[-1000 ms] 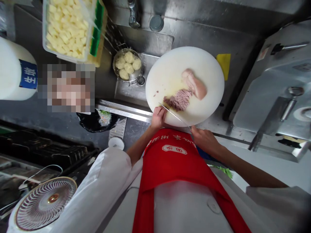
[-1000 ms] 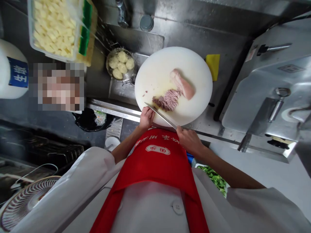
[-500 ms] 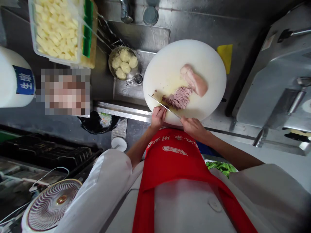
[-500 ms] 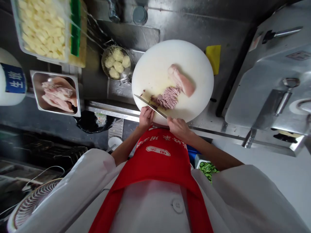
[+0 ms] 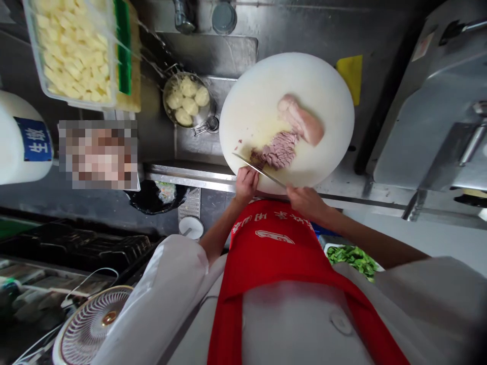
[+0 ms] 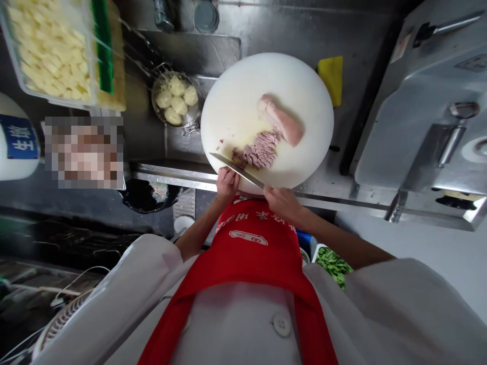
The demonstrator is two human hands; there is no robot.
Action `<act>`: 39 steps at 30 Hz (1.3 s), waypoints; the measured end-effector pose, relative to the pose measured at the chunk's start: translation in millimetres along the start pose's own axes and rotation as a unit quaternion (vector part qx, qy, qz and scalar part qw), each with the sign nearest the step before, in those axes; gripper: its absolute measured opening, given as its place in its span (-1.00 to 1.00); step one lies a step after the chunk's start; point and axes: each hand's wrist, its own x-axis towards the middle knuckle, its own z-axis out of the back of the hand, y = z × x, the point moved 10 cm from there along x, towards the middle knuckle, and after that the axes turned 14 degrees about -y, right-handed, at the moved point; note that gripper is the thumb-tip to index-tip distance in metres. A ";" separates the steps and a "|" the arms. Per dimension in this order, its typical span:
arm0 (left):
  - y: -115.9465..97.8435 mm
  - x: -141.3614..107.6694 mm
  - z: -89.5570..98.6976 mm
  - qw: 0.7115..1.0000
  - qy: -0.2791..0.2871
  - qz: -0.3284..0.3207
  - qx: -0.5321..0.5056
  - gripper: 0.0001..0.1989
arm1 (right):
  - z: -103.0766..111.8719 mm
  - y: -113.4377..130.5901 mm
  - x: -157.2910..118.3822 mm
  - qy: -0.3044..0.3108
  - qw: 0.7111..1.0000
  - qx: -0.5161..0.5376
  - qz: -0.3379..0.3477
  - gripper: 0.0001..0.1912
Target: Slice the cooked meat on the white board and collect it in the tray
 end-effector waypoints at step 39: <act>-2.0 0.6 2.3 0.997 0.073 -0.003 -0.024 -0.76 | 7.7 15.8 18.2 -0.016 1.000 0.009 0.006 -0.64</act>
